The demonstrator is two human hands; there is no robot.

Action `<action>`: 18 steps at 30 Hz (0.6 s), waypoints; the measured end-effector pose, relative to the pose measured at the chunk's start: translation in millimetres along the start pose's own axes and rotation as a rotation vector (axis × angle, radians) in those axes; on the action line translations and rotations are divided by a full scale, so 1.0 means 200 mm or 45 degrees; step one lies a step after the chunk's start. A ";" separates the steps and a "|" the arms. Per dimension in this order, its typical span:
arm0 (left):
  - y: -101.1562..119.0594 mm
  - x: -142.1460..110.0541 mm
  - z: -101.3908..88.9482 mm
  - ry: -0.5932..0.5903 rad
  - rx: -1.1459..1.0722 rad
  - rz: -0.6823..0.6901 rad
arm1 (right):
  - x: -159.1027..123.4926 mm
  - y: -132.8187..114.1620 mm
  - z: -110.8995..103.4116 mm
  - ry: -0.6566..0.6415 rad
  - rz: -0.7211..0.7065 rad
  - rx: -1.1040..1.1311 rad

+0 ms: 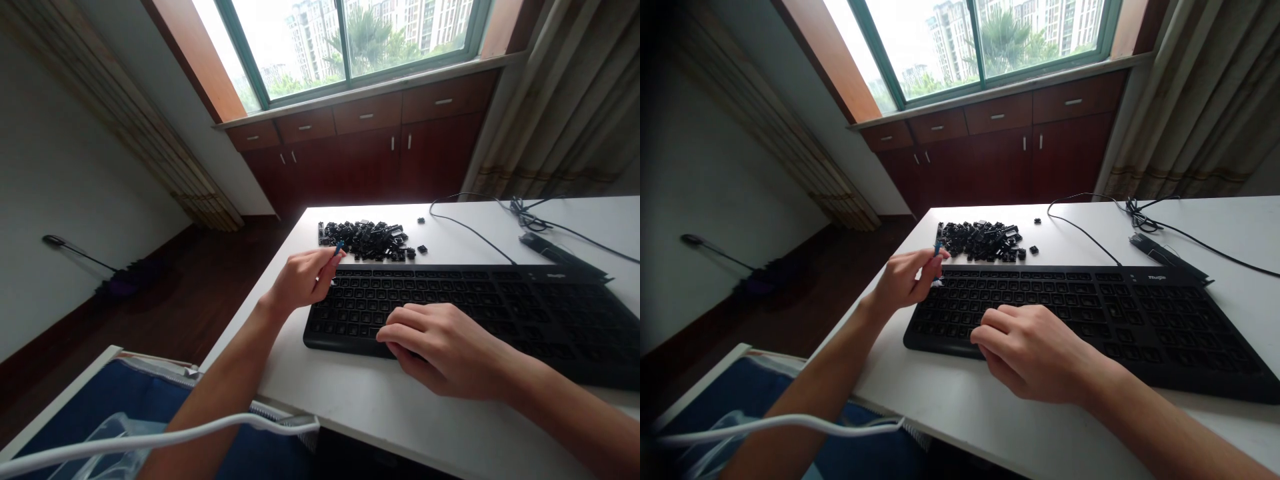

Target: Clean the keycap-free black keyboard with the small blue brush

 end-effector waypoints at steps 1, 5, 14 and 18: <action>-0.01 0.00 0.00 -0.043 0.040 0.007 | 0.00 0.00 0.00 -0.002 0.001 0.002; -0.02 -0.01 -0.02 0.020 0.072 -0.062 | 0.01 0.00 0.00 -0.024 0.008 0.010; -0.01 0.00 0.01 0.193 -0.296 -0.162 | 0.00 0.00 0.01 -0.035 0.013 0.023; -0.04 0.00 0.00 0.280 -0.319 -0.226 | 0.00 0.00 0.01 -0.033 0.016 0.020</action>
Point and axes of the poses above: each hand's wrist, its own x-axis towards the middle knuckle, its own z-axis out of the palm, y = z × x, the point moved 4 cm from there along x, towards the middle knuckle, and after that the axes turned 15 degrees about z, right-handed, at the moved point
